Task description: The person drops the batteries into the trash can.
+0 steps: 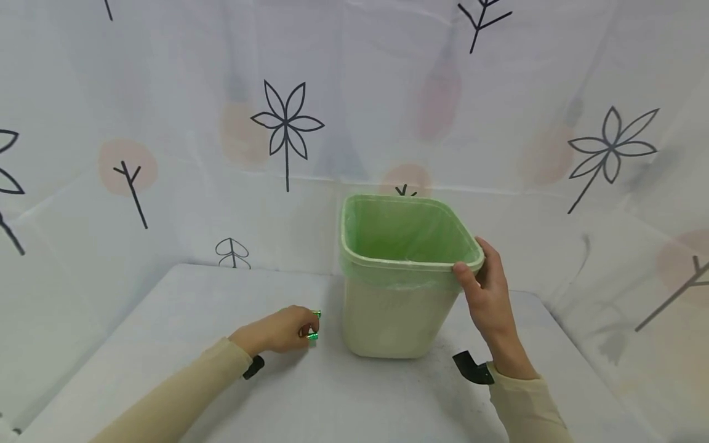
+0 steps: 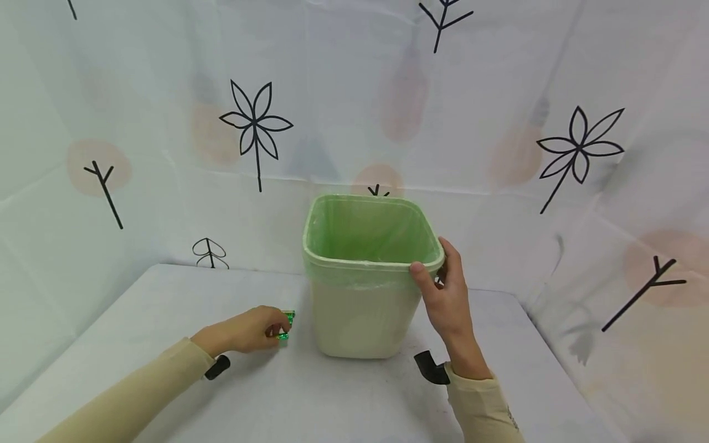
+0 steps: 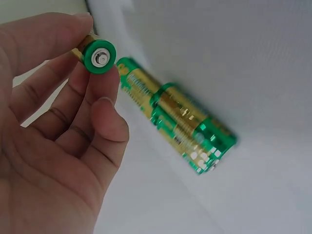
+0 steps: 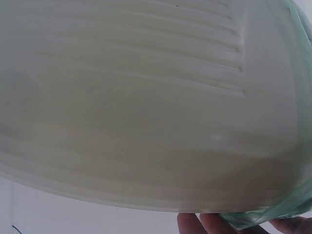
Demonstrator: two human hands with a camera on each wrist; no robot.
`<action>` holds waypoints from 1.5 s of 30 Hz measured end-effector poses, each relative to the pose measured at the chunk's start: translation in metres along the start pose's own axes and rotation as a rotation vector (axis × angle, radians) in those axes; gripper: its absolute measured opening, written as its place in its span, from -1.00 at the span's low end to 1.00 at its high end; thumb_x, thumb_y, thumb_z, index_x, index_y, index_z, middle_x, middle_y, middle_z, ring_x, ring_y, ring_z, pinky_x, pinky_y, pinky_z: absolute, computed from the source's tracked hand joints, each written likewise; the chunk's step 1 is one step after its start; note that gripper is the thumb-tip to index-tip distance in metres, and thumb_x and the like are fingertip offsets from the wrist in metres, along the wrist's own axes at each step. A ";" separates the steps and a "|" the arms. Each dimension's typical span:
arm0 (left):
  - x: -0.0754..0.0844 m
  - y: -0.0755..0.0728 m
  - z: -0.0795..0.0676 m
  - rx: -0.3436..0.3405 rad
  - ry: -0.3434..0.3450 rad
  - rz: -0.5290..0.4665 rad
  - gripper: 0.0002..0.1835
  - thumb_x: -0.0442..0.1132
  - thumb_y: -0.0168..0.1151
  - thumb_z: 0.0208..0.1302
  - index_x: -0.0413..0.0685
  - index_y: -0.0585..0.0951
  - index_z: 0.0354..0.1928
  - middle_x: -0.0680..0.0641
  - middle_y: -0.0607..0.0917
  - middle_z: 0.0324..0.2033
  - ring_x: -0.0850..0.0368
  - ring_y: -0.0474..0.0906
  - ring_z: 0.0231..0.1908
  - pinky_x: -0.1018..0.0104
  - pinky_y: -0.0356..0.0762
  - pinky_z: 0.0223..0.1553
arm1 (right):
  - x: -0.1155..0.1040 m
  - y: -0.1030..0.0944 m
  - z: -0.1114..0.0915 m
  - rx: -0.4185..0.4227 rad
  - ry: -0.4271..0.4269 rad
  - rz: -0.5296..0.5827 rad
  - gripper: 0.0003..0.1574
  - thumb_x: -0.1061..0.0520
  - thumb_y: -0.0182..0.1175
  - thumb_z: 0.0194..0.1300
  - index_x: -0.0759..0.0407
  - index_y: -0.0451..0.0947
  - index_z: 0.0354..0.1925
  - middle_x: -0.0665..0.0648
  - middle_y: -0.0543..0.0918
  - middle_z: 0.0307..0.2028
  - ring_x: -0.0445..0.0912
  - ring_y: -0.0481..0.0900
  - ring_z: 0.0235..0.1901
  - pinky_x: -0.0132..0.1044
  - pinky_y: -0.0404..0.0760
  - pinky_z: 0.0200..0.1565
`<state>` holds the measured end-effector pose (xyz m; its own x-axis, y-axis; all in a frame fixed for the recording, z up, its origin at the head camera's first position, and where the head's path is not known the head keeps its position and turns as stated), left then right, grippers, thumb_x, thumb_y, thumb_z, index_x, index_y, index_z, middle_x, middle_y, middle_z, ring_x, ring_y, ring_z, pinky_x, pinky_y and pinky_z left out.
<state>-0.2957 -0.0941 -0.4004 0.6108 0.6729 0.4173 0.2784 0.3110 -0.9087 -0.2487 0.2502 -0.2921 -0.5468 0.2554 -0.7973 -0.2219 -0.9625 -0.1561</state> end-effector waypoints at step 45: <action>0.120 -0.199 0.045 0.280 0.192 0.154 -0.78 -0.35 0.21 0.21 -0.09 0.61 -0.09 0.03 0.59 -0.34 0.13 0.46 -0.33 0.28 0.48 -0.26 | 0.003 -0.003 -0.003 -0.001 0.007 -0.037 -0.28 0.16 0.09 0.35 0.01 0.13 0.41 0.19 0.39 0.17 -0.09 0.41 0.04 -0.43 0.41 -0.04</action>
<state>-0.3110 -0.0452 -0.1692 0.7653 0.5959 0.2434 -0.0252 0.4055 -0.9138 -0.2469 0.2530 -0.2956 -0.5326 0.2900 -0.7952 -0.2411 -0.9525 -0.1858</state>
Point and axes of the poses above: each hand's wrist, its own z-axis towards the middle knuckle, its own y-axis out of the palm, x = y × z, the point moved 3 cm from there along z, towards the middle knuckle
